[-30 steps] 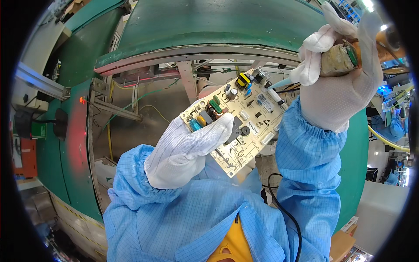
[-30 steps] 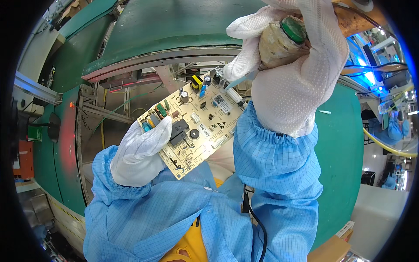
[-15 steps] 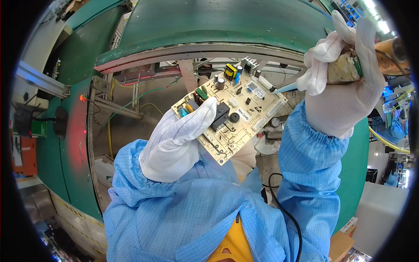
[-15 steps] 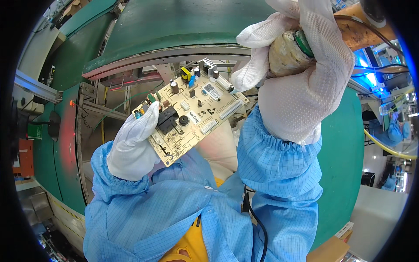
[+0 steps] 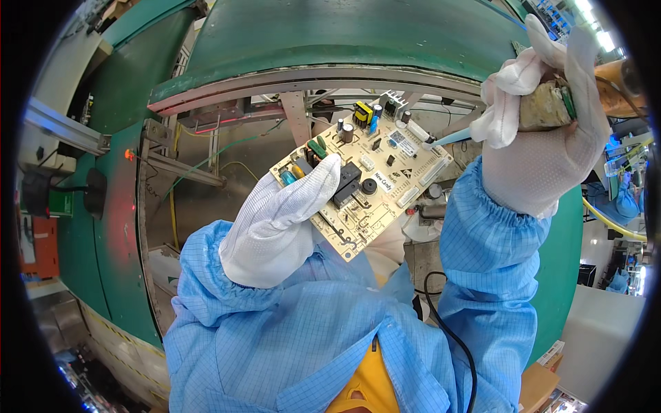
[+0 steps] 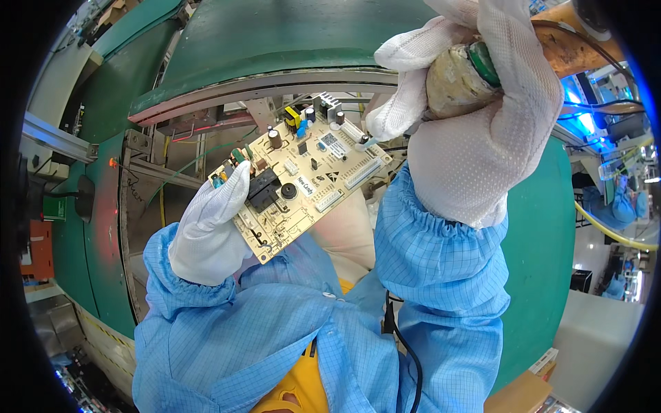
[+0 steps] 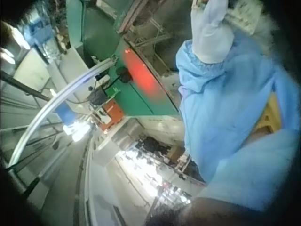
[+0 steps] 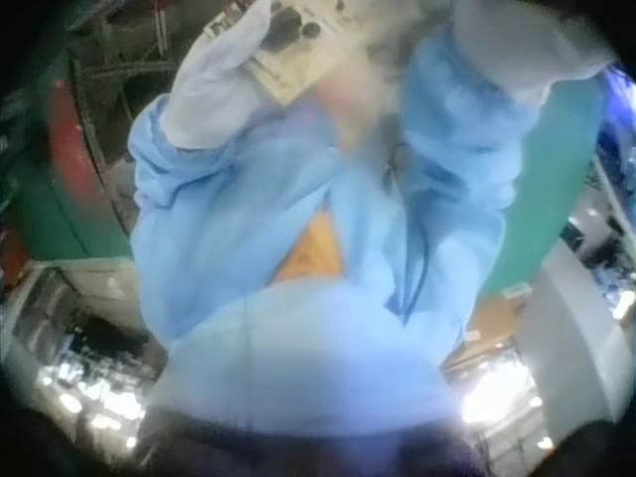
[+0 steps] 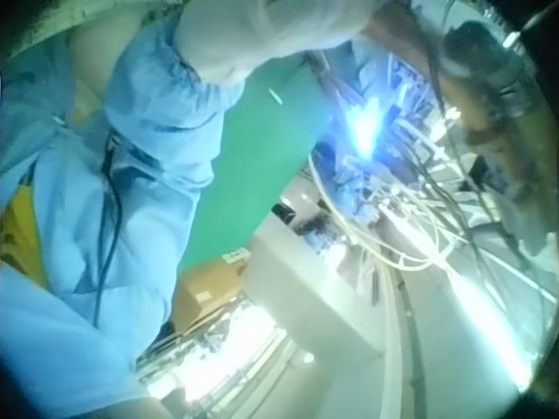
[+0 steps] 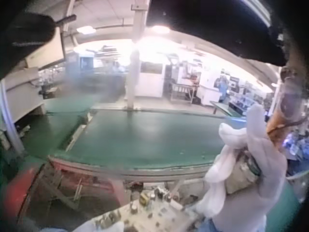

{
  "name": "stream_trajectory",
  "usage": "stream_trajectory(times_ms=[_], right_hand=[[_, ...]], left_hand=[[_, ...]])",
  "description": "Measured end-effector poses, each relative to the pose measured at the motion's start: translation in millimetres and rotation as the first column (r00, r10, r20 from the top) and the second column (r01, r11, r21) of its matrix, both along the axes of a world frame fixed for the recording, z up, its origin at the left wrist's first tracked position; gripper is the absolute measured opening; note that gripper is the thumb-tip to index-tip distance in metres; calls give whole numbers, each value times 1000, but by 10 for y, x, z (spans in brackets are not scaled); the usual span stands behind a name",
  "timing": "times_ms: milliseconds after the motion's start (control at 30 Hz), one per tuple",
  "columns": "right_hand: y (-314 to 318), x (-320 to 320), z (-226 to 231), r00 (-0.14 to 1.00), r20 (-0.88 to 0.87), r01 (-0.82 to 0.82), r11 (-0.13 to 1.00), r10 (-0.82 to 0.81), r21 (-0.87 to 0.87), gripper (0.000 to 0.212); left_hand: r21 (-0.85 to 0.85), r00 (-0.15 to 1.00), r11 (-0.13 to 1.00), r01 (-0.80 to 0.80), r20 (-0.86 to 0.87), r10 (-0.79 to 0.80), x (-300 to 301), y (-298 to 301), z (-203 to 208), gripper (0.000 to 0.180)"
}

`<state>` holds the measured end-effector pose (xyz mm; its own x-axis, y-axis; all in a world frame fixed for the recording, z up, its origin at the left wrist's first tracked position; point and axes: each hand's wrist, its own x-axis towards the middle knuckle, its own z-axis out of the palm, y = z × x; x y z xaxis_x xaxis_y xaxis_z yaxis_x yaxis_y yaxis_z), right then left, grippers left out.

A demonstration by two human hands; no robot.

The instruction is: Picking up printed circuit boards from a conveyor belt, inspecting or applying a tool to components, and placing them back.

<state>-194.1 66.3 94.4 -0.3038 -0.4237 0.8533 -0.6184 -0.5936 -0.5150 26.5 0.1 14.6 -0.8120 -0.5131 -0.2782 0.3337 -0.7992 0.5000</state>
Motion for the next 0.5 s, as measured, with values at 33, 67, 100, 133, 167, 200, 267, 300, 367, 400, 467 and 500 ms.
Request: stream_trajectory(times_ms=[33, 67, 100, 133, 167, 200, 267, 300, 367, 400, 467, 500], right_hand=[[1, -5, -3, 1000, 4, 22, 1000, -22, -6, 26], [1, -14, -9, 999, 8, 44, 999, -44, -12, 28], [0, -26, -16, 998, 13, 67, 998, -66, -17, 30], [-2, -40, -24, 996, 17, 89, 996, -89, -21, 33], [-15, -55, -32, 994, 22, 108, 994, -107, -27, 36], [-28, -72, -39, 992, 27, 126, 992, -125, -33, 39], [-58, -104, -52, 987, 38, 160, 986, -158, -43, 46], [-77, -119, -56, 984, 44, 175, 983, -173, -49, 49], [-166, -132, -68, 983, 59, 179, 982, -176, -60, 57], [-146, -133, -8, 986, 54, 163, 985, -159, -64, 57], [48, -163, 152, 695, 680, -239, 967, 235, -89, 77], [146, -279, 159, 580, 674, -513, 847, 458, -135, 79]], left_hand=[[-5, 1000, 1000, -1, -4, 1, 1, -1, -24, 35], [-9, 1000, 1000, -1, -7, 1, 2, -3, -49, 35], [-13, 1000, 1000, -2, -11, 2, 3, -5, -72, 35], [-16, 1000, 1000, -2, -15, 2, 5, -9, -94, 34], [-21, 1000, 1000, -6, -18, 6, 10, -17, -108, 34], [-25, 1000, 1000, -11, -21, 11, 17, -26, -119, 34], [-30, 1000, 999, -20, -23, 19, 62, -71, -135, 34], [-245, 1000, 969, -19, 10, 22, 87, -107, -142, 33], [-632, 995, 775, -10, 74, 74, 139, -185, -160, 33], [-785, 990, 620, 9, 96, 107, 146, -234, -167, 33], [-969, 971, 234, 77, 126, 202, 175, -339, -172, 33], [-991, 953, 13, 135, 133, 273, 217, -394, -141, 33]])
